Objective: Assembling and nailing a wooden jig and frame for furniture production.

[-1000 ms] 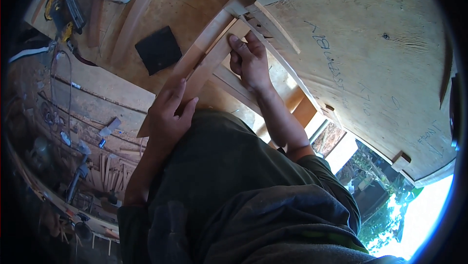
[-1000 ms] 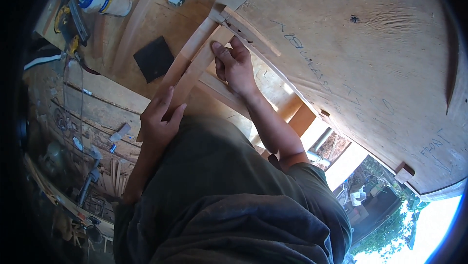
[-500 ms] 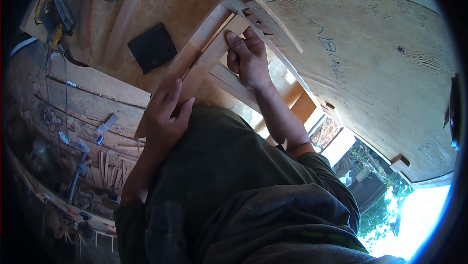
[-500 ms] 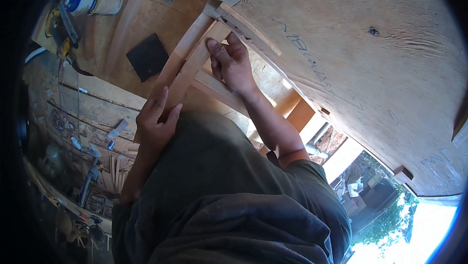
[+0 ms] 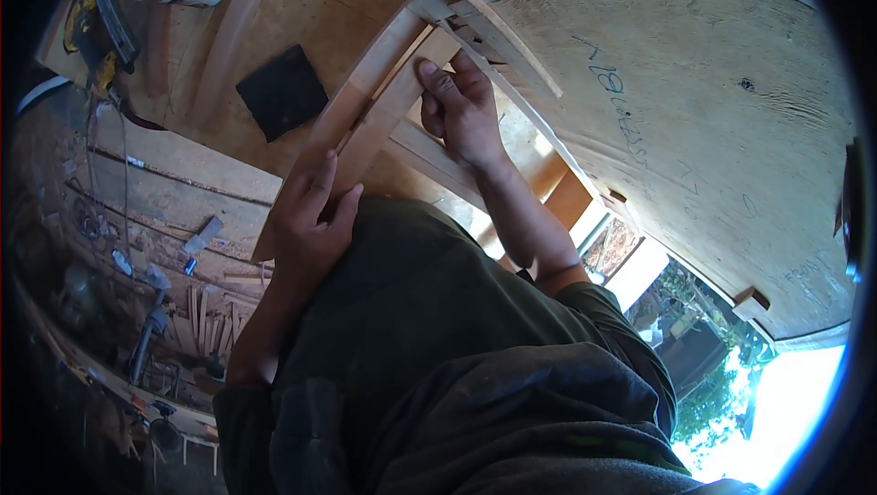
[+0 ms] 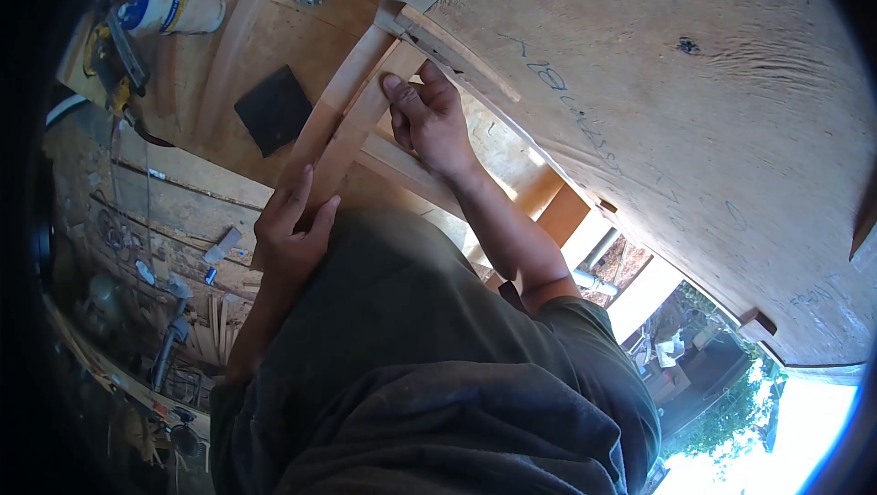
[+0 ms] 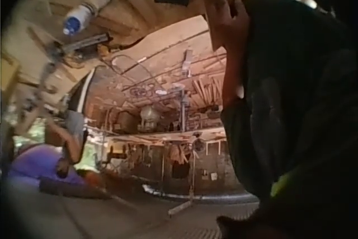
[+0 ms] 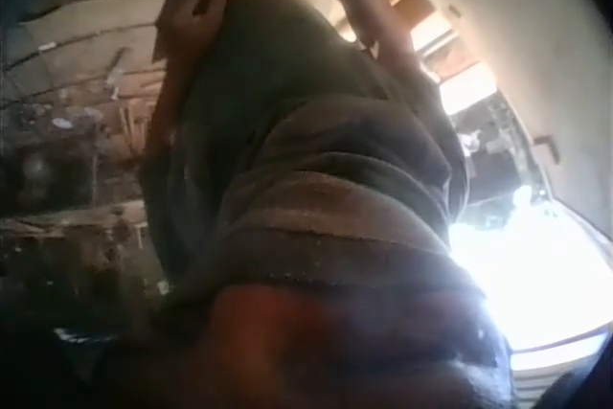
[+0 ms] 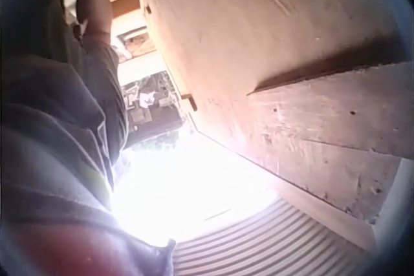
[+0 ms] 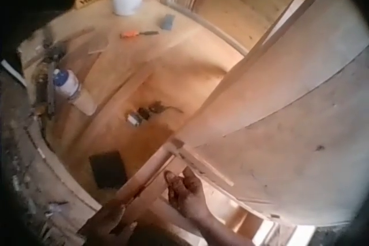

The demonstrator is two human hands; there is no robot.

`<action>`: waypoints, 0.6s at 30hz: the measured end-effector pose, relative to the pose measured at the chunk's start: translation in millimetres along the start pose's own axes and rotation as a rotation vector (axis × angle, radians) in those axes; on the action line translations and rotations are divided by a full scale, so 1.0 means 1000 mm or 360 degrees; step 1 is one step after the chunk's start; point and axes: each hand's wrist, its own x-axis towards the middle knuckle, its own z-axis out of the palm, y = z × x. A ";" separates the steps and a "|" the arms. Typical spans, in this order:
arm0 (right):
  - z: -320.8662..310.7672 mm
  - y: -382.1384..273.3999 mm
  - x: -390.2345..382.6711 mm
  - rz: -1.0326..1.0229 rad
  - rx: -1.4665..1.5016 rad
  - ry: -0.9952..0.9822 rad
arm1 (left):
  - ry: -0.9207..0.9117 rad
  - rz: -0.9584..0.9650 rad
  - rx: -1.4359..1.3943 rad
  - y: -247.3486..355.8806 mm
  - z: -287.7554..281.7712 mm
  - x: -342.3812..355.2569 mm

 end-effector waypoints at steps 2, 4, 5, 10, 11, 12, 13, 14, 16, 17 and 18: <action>0.000 0.000 0.000 0.0003 -0.0006 0.0006 | 0.0007 -0.0002 0.0001 0.000 0.002 -0.002; -0.003 0.002 0.000 0.0006 0.0026 -0.0002 | 0.0013 -0.0004 0.0004 0.001 0.002 -0.002; -0.002 0.002 0.000 0.0004 0.0026 -0.0002 | 0.0026 0.0028 0.0025 0.001 0.003 -0.002; -0.003 0.002 -0.001 -0.0013 0.0020 0.0005 | 0.0025 0.0041 0.0030 0.002 0.003 -0.002; -0.003 0.002 -0.002 -0.0012 0.0020 0.0005 | 0.0018 0.0040 0.0028 0.002 0.002 -0.001; -0.002 0.000 -0.002 -0.0009 0.0008 0.0003 | 0.0011 0.0038 0.0027 0.003 0.002 -0.001; -0.002 0.000 -0.002 -0.0005 -0.0004 0.0002 | 0.0011 0.0037 0.0027 0.004 0.002 -0.001; -0.002 0.000 -0.002 -0.0005 -0.0004 0.0002 | 0.0008 0.0015 0.0026 0.004 0.001 -0.002; -0.003 0.001 -0.001 -0.0004 -0.0003 -0.0004 | 0.0004 -0.0008 0.0024 0.004 0.002 -0.002; -0.003 0.001 -0.001 -0.0003 -0.0004 -0.0006 | 0.0011 0.0004 0.0016 0.003 0.002 -0.001; -0.003 0.000 -0.001 0.0007 0.0003 -0.0001 | 0.0018 0.0016 0.0007 0.003 0.002 -0.001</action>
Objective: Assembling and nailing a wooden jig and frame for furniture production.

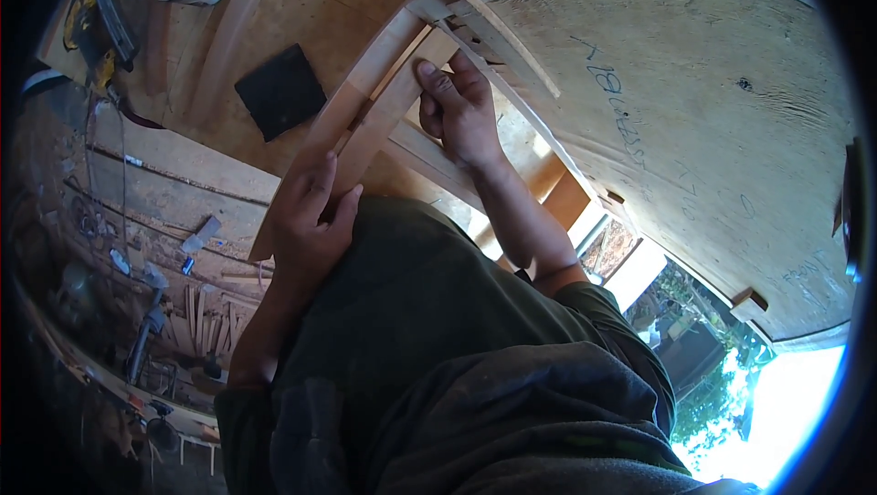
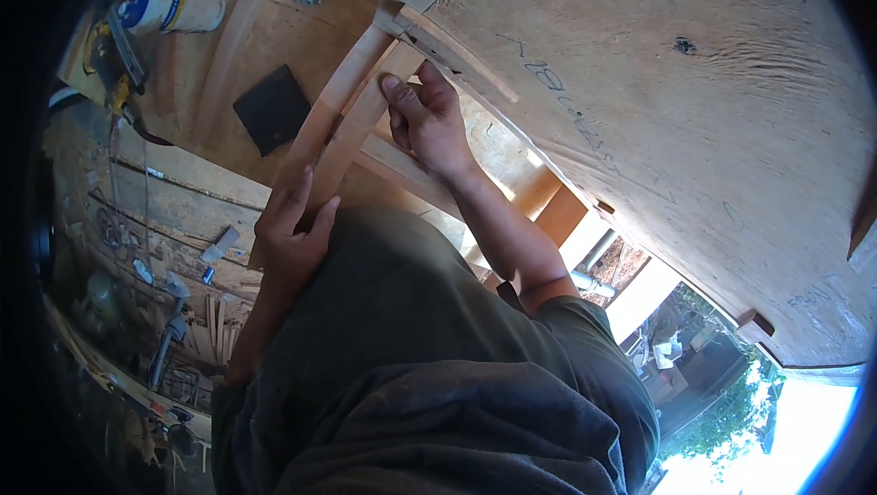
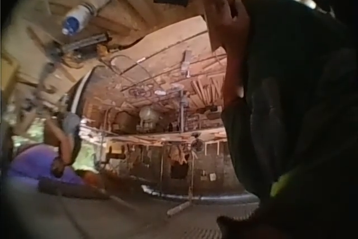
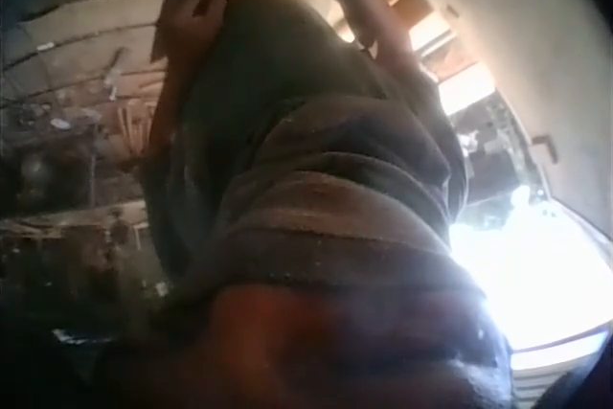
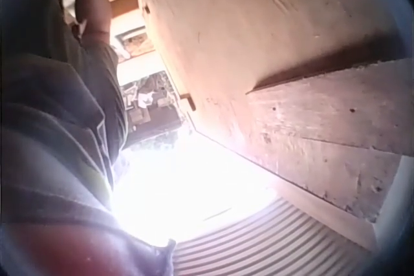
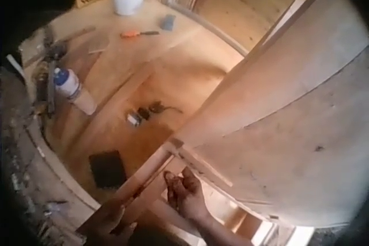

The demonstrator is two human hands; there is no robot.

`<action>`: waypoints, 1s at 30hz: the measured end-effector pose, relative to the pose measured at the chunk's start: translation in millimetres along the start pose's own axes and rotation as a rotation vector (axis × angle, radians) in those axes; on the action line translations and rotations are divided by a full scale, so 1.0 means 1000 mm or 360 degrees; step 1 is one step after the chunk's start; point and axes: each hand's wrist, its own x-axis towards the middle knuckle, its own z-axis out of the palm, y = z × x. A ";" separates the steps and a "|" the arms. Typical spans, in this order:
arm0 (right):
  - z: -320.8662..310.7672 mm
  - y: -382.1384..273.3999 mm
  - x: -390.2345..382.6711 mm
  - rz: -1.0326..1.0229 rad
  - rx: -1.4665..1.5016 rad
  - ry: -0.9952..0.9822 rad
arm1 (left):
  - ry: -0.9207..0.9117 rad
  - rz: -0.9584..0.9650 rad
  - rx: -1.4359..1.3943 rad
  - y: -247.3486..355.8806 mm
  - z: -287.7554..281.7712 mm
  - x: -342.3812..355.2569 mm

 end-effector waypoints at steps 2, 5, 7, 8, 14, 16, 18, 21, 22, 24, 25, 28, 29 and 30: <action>0.000 0.001 0.001 0.0009 0.0006 0.0003 | -0.0005 -0.0012 -0.0010 -0.001 0.001 0.000; 0.000 0.005 0.004 -0.0030 0.0005 -0.0003 | 0.0005 0.0027 -0.0008 -0.005 0.001 0.002; 0.001 0.005 0.005 -0.0015 -0.0014 0.0001 | 0.0020 0.0075 0.0004 -0.008 0.000 0.003; 0.001 0.005 0.006 -0.0016 -0.0015 0.0000 | 0.0011 0.0045 0.0002 -0.008 0.000 0.002; 0.004 0.001 -0.002 -0.0044 -0.0026 0.0053 | -0.0038 0.0040 0.0026 -0.003 -0.005 0.004; 0.005 0.000 -0.002 -0.0081 0.0062 0.0030 | -0.0068 0.0091 0.0028 -0.006 -0.010 0.006; 0.002 -0.004 -0.003 -0.0089 -0.0070 0.0065 | -0.0050 0.0181 0.0024 -0.008 -0.009 0.011; 0.012 -0.012 -0.012 -0.0152 -0.0172 0.0001 | -0.0093 0.0191 0.0206 -0.012 -0.027 0.003; 0.018 -0.006 -0.019 -0.0255 0.0035 -0.0036 | -0.0192 0.0287 0.0192 -0.005 -0.034 -0.002; 0.024 -0.016 -0.038 -0.0422 0.0088 -0.0113 | -0.0172 0.0209 0.0191 0.005 -0.049 -0.004; 0.025 -0.028 -0.049 -0.0465 -0.0069 -0.0118 | -0.0233 0.0301 0.0190 0.006 -0.049 0.002; 0.011 -0.030 -0.080 -0.0707 0.0083 0.0092 | -0.0315 0.0391 -0.0133 0.018 -0.028 0.017; 0.003 -0.033 -0.093 -0.0816 0.0197 0.0205 | -0.0424 0.0483 -0.0302 0.019 -0.015 0.028; -0.011 -0.031 -0.107 -0.0795 0.0199 0.0241 | -0.0559 0.0477 -0.0394 0.027 -0.005 0.038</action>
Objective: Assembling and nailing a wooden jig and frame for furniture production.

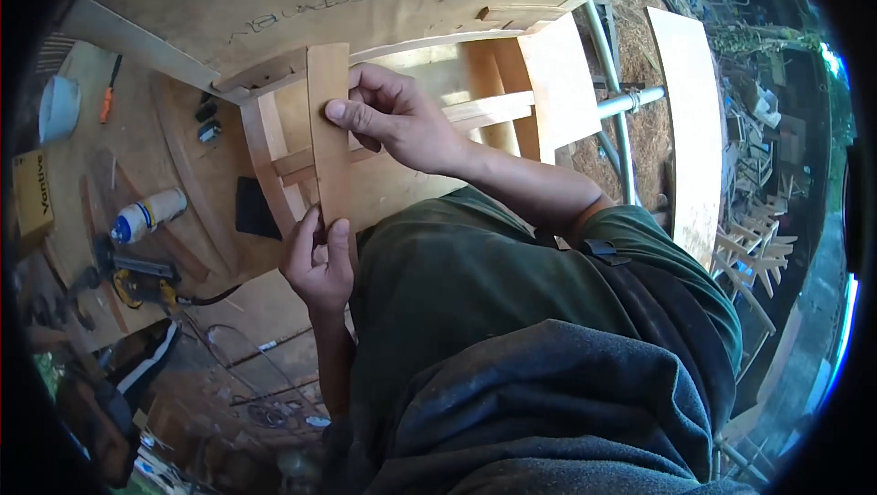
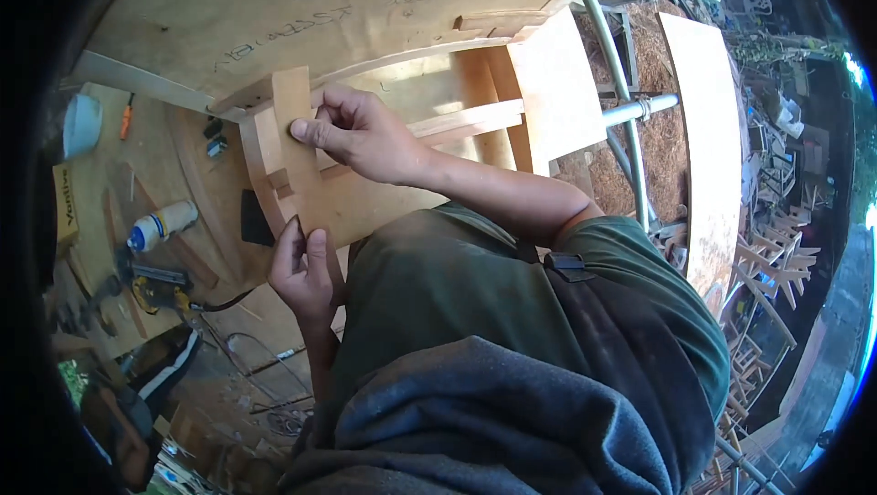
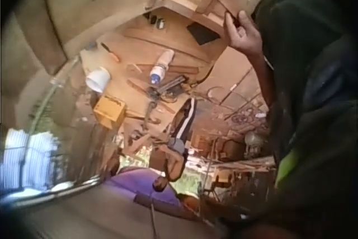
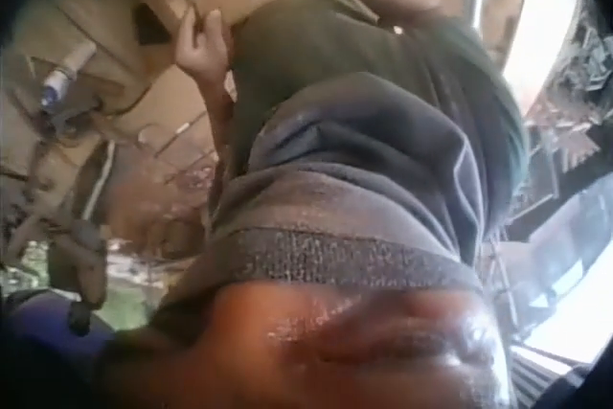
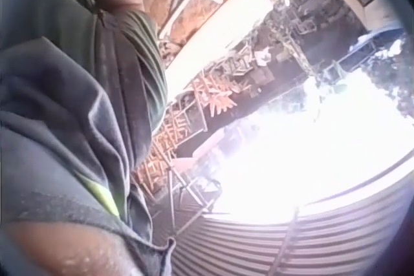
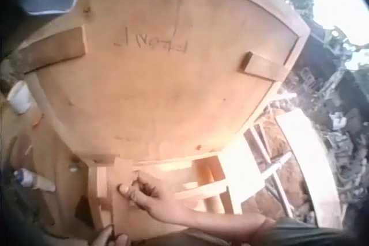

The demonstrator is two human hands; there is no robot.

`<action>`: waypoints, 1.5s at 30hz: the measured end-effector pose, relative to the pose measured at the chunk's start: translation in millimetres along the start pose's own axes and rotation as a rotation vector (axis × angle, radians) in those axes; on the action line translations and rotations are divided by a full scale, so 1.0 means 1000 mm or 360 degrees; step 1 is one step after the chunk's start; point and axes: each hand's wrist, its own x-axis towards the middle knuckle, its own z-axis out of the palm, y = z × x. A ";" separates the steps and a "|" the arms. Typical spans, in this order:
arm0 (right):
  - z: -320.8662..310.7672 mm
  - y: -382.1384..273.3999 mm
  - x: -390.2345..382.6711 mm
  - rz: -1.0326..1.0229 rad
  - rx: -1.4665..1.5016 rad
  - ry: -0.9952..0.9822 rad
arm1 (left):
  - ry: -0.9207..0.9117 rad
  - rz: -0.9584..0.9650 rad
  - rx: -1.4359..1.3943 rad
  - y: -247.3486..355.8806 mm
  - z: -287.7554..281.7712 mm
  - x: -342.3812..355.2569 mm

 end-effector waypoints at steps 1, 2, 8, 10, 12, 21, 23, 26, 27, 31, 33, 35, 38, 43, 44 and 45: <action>-0.010 -0.005 -0.013 -0.0063 0.0015 0.0057 | -0.0128 -0.0013 -0.0112 0.003 0.010 0.014; -0.021 -0.008 -0.030 -0.0248 -0.0039 0.0221 | -0.0203 -0.0012 -0.0226 0.008 0.027 0.025; -0.056 0.029 -0.147 0.0080 -0.0162 0.0683 | -0.0636 -0.0271 -0.0900 0.031 0.141 0.043; -0.060 0.046 -0.180 0.0283 0.0006 0.0772 | -0.0798 -0.0530 -0.1091 0.039 0.177 0.031; -0.069 0.044 -0.198 0.0311 -0.0088 0.0958 | -0.1023 -0.0598 -0.1048 0.039 0.208 0.028; -0.119 0.031 -0.220 0.0544 -0.0298 0.1289 | -0.0849 0.0191 0.0116 0.033 0.224 0.100; -0.128 0.033 -0.215 0.0513 -0.0253 0.1291 | -0.0964 0.0050 0.0217 0.032 0.236 0.123; -0.141 0.028 -0.213 0.0596 -0.0300 0.1289 | -0.1129 -0.0190 0.0243 0.020 0.258 0.147; -0.142 0.027 -0.212 0.0588 -0.0330 0.1288 | -0.1196 -0.0281 0.0179 0.013 0.264 0.154; -0.137 0.023 -0.205 0.0631 -0.0556 0.1309 | -0.1458 -0.0654 0.0017 0.009 0.271 0.175; -0.137 0.024 -0.204 0.0612 -0.0550 0.1307 | -0.1512 -0.0678 -0.0124 -0.001 0.275 0.177; -0.137 0.023 -0.203 0.0598 -0.0544 0.1307 | -0.1564 -0.0704 -0.0269 -0.005 0.276 0.177; -0.137 0.020 -0.203 0.0644 -0.0486 0.1298 | -0.1526 -0.0849 -0.0438 -0.002 0.275 0.174; -0.137 0.022 -0.205 0.0677 -0.0259 0.1365 | -0.1537 -0.0873 -0.0489 0.002 0.276 0.172; -0.136 0.024 -0.205 0.0688 -0.0263 0.1367 | -0.1539 -0.0883 -0.0496 0.002 0.277 0.172; -0.136 0.025 -0.205 0.0688 -0.0235 0.1375 | -0.1538 -0.0900 -0.0508 0.002 0.278 0.171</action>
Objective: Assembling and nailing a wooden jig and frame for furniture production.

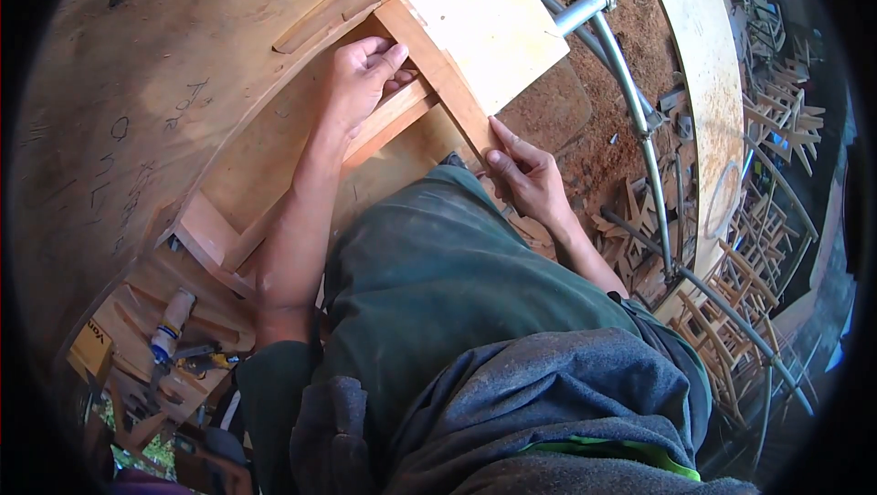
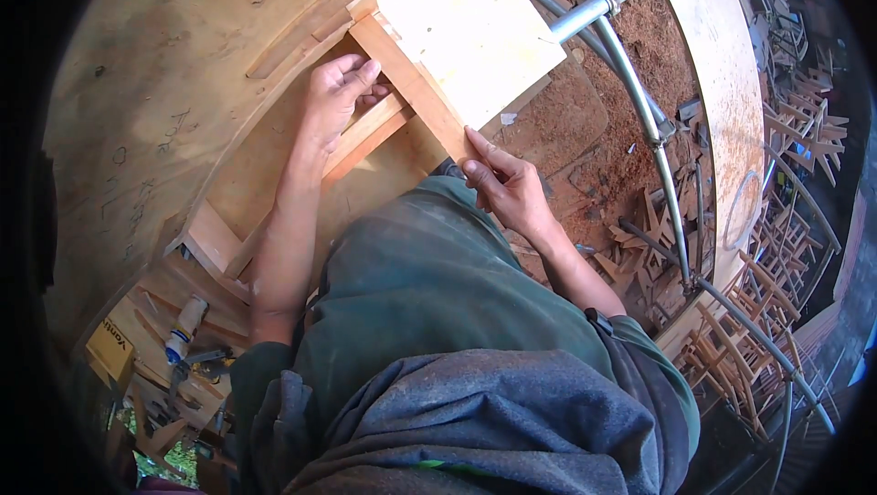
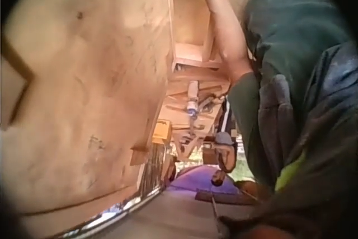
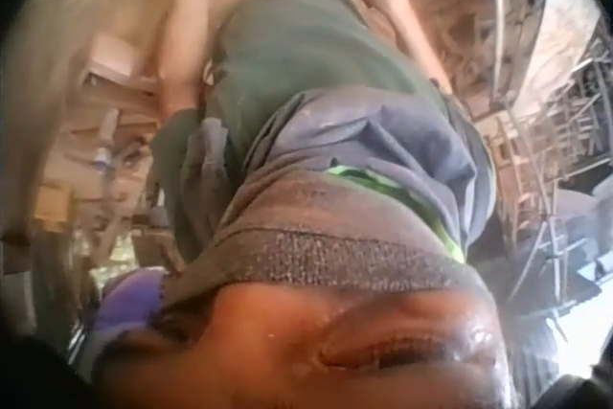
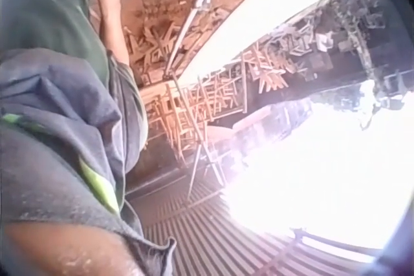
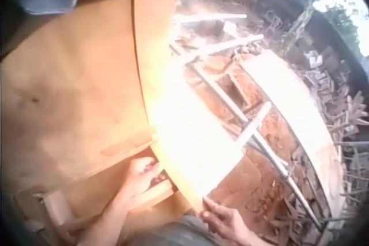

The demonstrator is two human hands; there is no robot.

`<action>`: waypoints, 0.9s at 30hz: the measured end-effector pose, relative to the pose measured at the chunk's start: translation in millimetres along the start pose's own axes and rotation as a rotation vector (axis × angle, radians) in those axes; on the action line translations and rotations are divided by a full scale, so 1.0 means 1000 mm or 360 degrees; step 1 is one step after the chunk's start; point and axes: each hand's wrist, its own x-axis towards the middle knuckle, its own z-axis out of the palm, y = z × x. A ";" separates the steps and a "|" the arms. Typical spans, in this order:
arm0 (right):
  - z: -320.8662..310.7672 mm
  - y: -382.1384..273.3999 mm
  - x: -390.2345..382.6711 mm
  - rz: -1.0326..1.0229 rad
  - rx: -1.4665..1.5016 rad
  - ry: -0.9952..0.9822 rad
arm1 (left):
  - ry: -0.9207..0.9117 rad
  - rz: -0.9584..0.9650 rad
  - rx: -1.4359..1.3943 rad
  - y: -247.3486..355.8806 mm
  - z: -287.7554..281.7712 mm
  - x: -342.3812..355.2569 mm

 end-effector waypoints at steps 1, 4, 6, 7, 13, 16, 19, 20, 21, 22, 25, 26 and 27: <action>0.000 0.001 0.000 0.0010 0.0028 0.0001 | -0.0002 -0.0009 -0.0015 0.000 0.001 0.000; 0.004 0.003 0.002 0.0005 0.0039 0.0000 | 0.0003 -0.0015 0.0075 0.005 -0.001 0.001; 0.004 0.002 0.004 0.0026 0.0110 -0.0009 | -0.0003 0.0000 0.0044 0.001 -0.003 0.002; 0.004 0.001 0.005 0.0042 0.0178 -0.0026 | -0.0001 0.0019 0.0011 -0.001 -0.003 0.002; 0.007 0.020 0.012 -0.0135 0.0175 0.0011 | 0.0001 0.0124 0.0010 0.004 0.004 -0.003; 0.003 0.016 0.013 -0.0066 0.0140 -0.0021 | 0.0054 0.0138 0.0097 0.008 0.009 -0.006; 0.002 0.014 0.013 -0.0040 0.0137 -0.0038 | 0.0055 0.0163 0.0031 0.006 0.008 -0.003; 0.002 0.013 0.013 -0.0038 0.0140 -0.0035 | 0.0051 0.0160 0.0033 0.007 0.007 -0.003; 0.004 0.012 0.014 -0.0035 0.0154 -0.0033 | 0.0042 0.0153 0.0043 0.008 0.006 -0.003; 0.005 0.011 0.014 -0.0033 0.0167 -0.0031 | 0.0034 0.0146 0.0052 0.009 0.005 -0.003; 0.007 0.018 0.013 -0.0076 0.0195 -0.0026 | -0.0008 0.0163 0.0057 0.006 0.001 -0.002; 0.007 0.018 0.012 -0.0075 0.0193 -0.0026 | -0.0008 0.0162 0.0055 0.006 0.002 -0.002; 0.006 0.016 0.011 -0.0050 0.0198 -0.0019 | -0.0004 0.0163 0.0058 0.006 0.004 -0.002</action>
